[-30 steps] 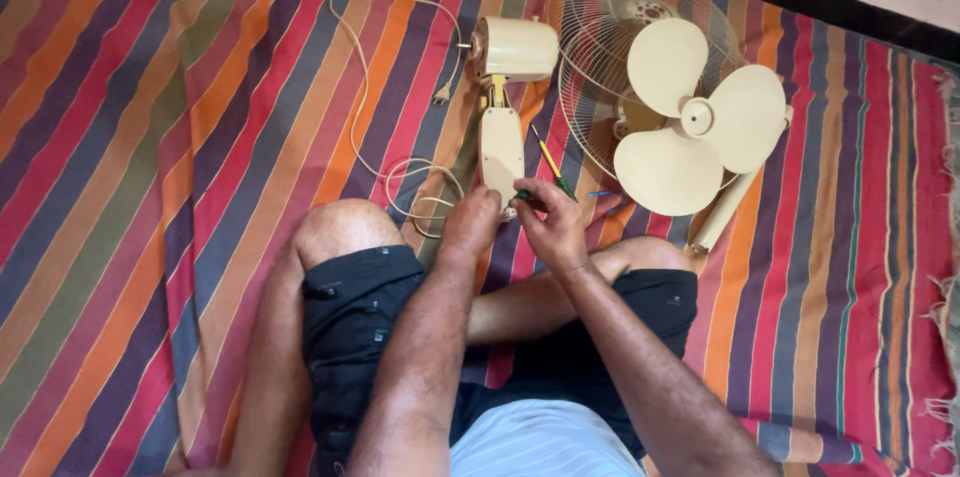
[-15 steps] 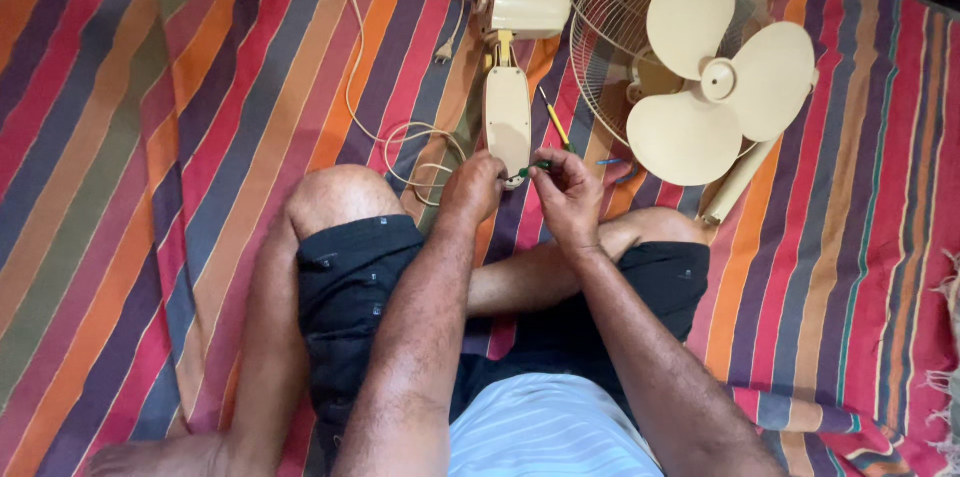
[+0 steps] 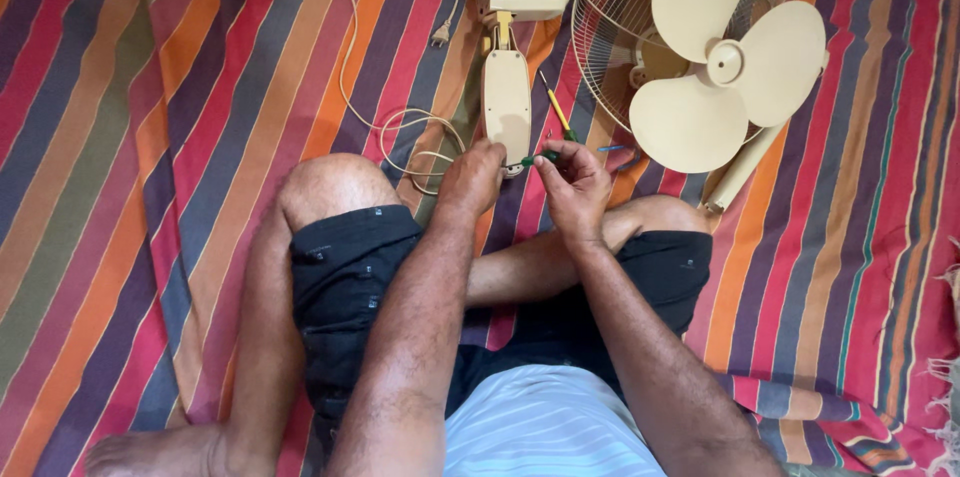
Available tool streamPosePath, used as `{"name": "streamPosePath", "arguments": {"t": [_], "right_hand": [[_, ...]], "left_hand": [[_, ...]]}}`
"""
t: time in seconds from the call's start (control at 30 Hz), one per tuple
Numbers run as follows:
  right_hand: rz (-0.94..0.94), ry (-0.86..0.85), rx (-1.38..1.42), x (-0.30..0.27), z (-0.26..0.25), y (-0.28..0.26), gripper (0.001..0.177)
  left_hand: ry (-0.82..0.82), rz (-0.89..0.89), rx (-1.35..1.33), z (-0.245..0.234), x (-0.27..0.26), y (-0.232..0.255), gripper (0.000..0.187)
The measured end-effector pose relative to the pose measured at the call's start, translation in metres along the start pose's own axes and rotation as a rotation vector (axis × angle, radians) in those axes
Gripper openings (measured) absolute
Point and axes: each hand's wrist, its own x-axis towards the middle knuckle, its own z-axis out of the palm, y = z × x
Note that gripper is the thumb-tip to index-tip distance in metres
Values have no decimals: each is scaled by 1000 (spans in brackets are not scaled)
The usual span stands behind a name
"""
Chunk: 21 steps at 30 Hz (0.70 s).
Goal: The person sits on a striped mat and uses a screwdriver to remove screws from the base of a disassembled electric fan. The fan blades and cage are already detached and placed nearby. The person repeatedly unscrews fasteners from the fan base throughout the clip.
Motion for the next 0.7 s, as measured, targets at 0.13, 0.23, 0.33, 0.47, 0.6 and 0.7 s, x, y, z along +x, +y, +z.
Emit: {"name": "streamPosePath", "arguments": {"t": [0.13,0.23,0.33,0.47,0.6,0.7], "right_hand": [[-2,2,-14,-1,-1,-3,22],[-3,3,-31,-2,-1,-4,21],[11,5,-12,-2,-1,-4,22],[10,7,-16,0,-3,2,21],[24,8,-3,3,-5,9,22],[-16,-20,16,6,-4,13,22]], "left_hand": [[23,-16,-79,2,1,-2,15],[-4,2,-11,6,4,-5,16],[-1,34,57,9,6,-8,7],[-6,3,78,11,7,-9,15],[-6,8,111,12,7,-7,16],[-3,2,184,18,7,-5,12]]}}
